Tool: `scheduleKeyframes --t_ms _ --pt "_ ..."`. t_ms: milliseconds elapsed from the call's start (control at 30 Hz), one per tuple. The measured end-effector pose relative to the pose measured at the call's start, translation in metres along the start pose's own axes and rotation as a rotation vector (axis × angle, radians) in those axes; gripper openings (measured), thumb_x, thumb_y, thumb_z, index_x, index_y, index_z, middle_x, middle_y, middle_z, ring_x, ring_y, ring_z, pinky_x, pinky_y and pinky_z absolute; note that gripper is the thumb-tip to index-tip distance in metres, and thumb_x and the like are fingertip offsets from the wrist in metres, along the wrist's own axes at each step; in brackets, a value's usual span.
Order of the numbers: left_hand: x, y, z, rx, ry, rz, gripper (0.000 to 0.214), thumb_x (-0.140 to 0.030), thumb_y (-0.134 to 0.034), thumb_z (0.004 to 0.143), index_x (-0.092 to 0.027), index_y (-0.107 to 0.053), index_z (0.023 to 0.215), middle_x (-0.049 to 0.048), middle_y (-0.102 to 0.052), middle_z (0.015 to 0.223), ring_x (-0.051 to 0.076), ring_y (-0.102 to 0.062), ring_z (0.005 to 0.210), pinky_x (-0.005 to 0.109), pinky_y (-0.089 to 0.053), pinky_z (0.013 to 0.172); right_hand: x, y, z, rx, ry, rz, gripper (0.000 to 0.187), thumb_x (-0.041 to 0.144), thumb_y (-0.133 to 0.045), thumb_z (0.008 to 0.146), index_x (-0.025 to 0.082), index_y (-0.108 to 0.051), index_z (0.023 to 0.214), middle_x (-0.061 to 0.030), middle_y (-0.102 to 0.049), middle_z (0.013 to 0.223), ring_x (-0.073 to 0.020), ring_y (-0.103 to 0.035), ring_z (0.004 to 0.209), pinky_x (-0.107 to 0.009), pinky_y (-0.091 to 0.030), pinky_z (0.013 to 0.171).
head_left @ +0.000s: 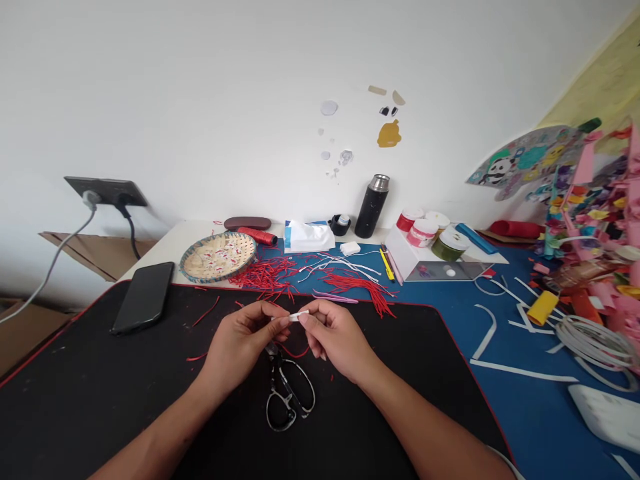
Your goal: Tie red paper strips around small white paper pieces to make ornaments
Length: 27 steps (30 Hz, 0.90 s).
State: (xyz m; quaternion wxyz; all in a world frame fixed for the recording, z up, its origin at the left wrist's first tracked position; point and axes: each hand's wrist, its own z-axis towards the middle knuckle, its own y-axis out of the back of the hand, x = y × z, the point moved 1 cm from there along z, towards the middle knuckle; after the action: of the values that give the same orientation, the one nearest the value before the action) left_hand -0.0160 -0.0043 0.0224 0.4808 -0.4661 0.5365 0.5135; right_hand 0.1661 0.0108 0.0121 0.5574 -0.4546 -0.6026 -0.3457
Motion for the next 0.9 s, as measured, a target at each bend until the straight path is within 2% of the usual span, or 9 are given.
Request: scheduleKeyframes --t_ms 333,467,733,900 --pt "-0.0018 -0.0031 -0.0011 0.061 -0.042 0.059 0.016 -0.036 -0.078 0.082 -0.021 -0.077 0.078 0.0002 -0.075 0.068 0.015 -0.066 0.061 0.022 -0.053 0.058 -0.0022 0.0009 0.0022 -0.030 0.049 -0.029 0.028 0.046 -0.064 0.090 0.018 -0.062 0.088 0.0076 -0.052 0.051 -0.0079 -0.044 0.041 -0.020 -0.031 0.040" --pt "0.0017 -0.0020 -0.0027 0.028 -0.067 0.080 0.016 -0.037 -0.076 0.084 -0.021 -0.076 0.080 0.0000 -0.076 0.071 0.015 -0.066 0.061 0.022 -0.052 0.057 -0.0030 0.0011 0.0015 -0.015 0.031 -0.016 0.028 0.046 -0.064 0.090 0.018 -0.063 0.092 0.0074 -0.053 0.053 -0.0081 -0.044 0.041 -0.020 -0.030 0.040" --pt "0.0033 -0.0002 -0.0047 0.001 -0.182 0.234 0.014 -0.034 -0.071 0.089 -0.023 -0.077 0.083 0.0000 -0.077 0.075 0.016 -0.068 0.067 0.024 -0.053 0.063 -0.0008 0.0003 0.0001 0.043 -0.022 -0.060 0.024 0.041 -0.060 0.094 0.017 -0.063 0.096 0.0064 -0.056 0.055 -0.0079 -0.045 0.041 -0.020 -0.031 0.040" --pt "0.0033 -0.0006 -0.0030 -0.007 -0.112 0.149 0.014 -0.035 -0.073 0.086 -0.022 -0.077 0.082 0.0002 -0.077 0.073 0.016 -0.069 0.065 0.023 -0.053 0.060 -0.0029 0.0004 0.0007 0.042 -0.011 -0.062 0.023 0.039 -0.063 0.092 0.017 -0.062 0.097 0.0076 -0.055 0.053 -0.0077 -0.045 0.041 -0.020 -0.032 0.041"
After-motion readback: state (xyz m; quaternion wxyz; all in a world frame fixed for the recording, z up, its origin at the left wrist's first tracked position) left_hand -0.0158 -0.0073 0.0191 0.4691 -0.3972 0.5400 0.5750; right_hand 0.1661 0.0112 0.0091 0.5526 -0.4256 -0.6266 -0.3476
